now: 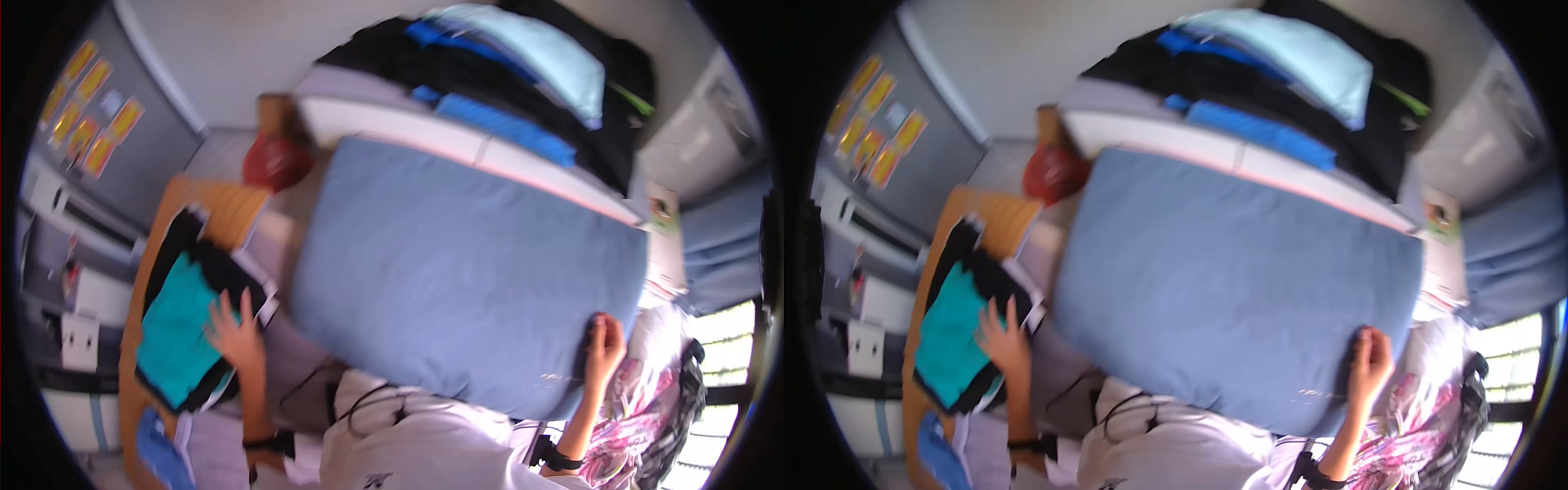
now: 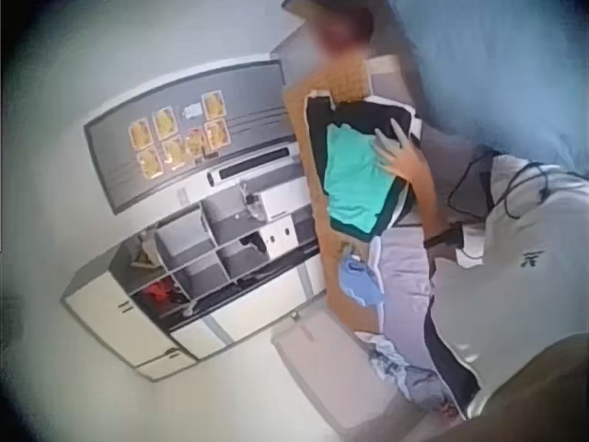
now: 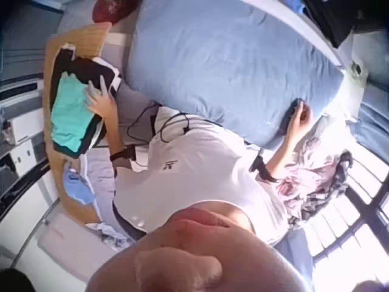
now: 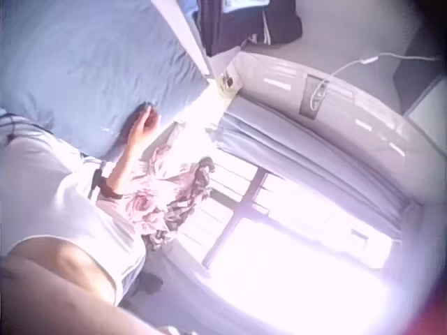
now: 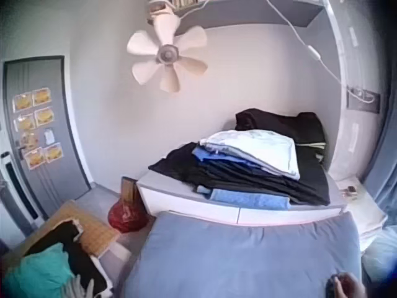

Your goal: Folding various items of clothing including shirts and pants on a pillow surface.

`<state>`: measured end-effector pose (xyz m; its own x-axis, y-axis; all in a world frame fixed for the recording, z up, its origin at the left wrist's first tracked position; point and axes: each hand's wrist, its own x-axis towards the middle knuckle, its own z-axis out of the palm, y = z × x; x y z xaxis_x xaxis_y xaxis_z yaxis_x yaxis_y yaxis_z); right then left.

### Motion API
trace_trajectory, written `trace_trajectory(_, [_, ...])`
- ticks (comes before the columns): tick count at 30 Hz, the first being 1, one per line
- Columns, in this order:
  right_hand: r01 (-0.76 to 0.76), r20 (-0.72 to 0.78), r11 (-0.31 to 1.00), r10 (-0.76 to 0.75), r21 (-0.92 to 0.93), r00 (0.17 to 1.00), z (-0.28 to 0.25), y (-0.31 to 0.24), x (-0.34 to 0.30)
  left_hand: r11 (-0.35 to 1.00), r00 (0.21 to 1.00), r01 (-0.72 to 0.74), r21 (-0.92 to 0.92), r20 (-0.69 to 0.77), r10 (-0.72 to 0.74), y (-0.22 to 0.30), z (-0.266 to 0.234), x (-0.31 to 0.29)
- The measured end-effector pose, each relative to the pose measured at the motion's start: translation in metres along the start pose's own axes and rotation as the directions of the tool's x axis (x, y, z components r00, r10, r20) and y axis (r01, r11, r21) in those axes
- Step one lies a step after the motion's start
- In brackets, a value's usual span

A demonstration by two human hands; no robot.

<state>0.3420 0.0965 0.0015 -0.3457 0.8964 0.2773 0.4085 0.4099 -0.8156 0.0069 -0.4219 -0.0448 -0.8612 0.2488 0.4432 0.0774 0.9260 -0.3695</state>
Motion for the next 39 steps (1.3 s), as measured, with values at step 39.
trace_trajectory(39, [0.752, 0.289, 0.454, -0.728, -0.478, 0.622, 0.080, -0.231, 0.220, 0.798, 0.964, -0.206, -0.567, -0.257, 0.067, 0.055, -0.043, 0.090])
